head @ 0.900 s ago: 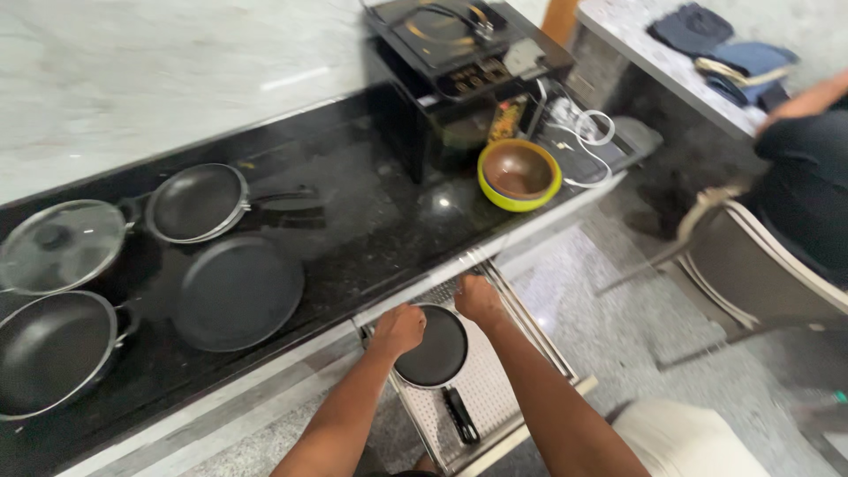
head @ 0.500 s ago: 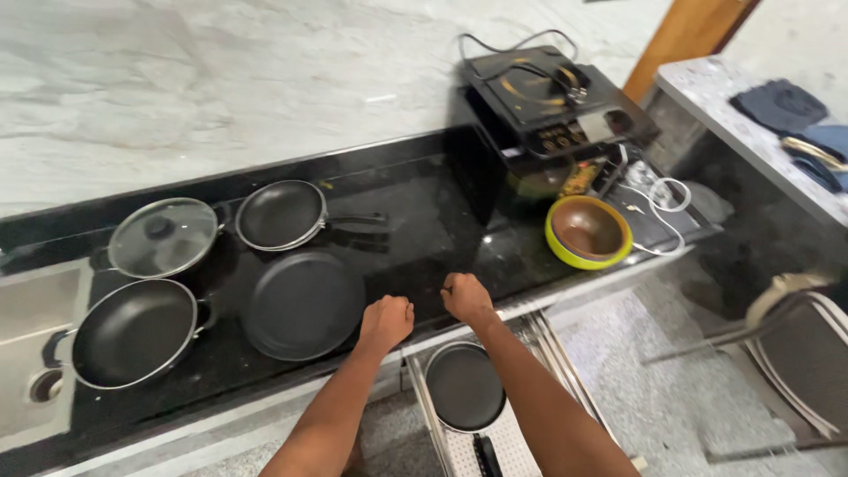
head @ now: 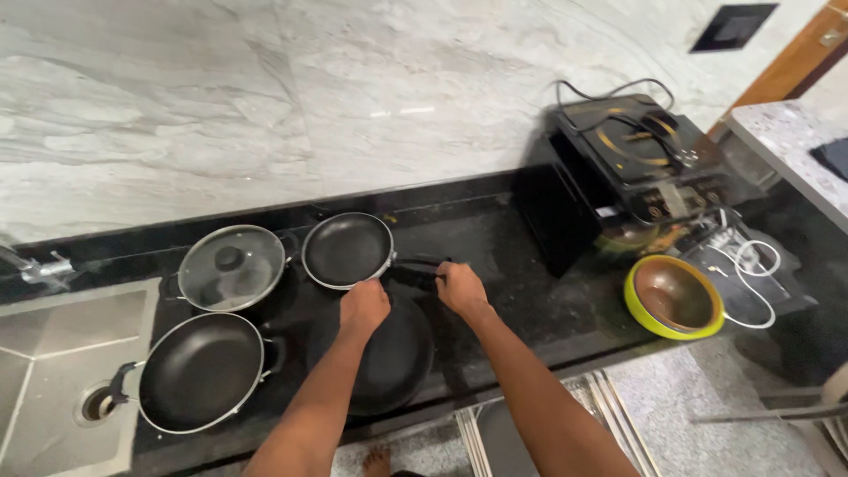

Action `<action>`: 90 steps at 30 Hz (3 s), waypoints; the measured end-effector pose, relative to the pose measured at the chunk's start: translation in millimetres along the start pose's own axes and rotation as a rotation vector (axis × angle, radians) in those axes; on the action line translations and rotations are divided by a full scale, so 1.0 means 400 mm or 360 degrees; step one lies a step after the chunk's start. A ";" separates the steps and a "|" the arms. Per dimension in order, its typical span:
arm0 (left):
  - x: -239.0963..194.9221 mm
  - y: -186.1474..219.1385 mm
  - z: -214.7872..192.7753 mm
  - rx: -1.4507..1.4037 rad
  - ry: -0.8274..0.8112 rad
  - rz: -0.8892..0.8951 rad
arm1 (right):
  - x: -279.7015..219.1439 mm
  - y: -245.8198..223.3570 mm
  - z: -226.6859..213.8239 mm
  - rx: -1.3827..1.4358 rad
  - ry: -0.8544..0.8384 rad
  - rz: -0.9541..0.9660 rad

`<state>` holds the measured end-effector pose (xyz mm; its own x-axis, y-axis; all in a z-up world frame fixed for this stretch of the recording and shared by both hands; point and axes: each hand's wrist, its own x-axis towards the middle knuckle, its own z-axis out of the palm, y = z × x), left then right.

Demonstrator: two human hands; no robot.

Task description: The person organizes several frying pans and a pot into a kitchen drawer. They repeatedly open and close the drawer to place each item inside, handling them one at a time.

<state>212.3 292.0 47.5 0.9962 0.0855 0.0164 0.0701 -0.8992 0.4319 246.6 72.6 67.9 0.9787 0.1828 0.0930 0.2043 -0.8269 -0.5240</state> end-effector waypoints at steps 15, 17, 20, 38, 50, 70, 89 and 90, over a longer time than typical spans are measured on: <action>0.167 -0.270 -0.066 -0.0462 0.0036 -0.0805 | 0.242 -0.069 0.202 -0.0145 -0.0198 0.0047; 0.182 -0.280 -0.064 -0.0501 0.0045 -0.0846 | 0.259 -0.053 0.226 -0.0148 -0.0207 0.0057; 0.201 -0.286 -0.069 -0.0765 -0.0021 -0.1147 | 0.278 -0.025 0.257 -0.0127 -0.0236 0.0074; 0.206 -0.291 -0.098 -0.0282 -0.0258 -0.1043 | 0.279 0.020 0.315 0.0050 0.0041 -0.0131; 0.207 -0.287 -0.081 -0.0220 -0.0085 -0.0892 | 0.234 -0.006 0.251 0.0103 0.0122 -0.0097; 0.087 0.094 0.052 -0.0219 -0.0094 -0.0352 | -0.114 0.247 -0.006 0.0131 0.0528 0.0206; -0.116 0.496 0.293 -0.0255 -0.0123 0.0199 | -0.557 0.572 -0.180 0.0095 0.0792 0.0608; -0.131 0.512 0.305 -0.0262 -0.0130 0.0221 | -0.580 0.580 -0.189 0.0106 0.0769 0.0663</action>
<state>180.7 51.2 25.2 0.9971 -0.0750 0.0158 -0.0706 -0.8172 0.5721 68.5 -201.9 -11.4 0.8772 -0.4197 0.2331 -0.1815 -0.7394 -0.6484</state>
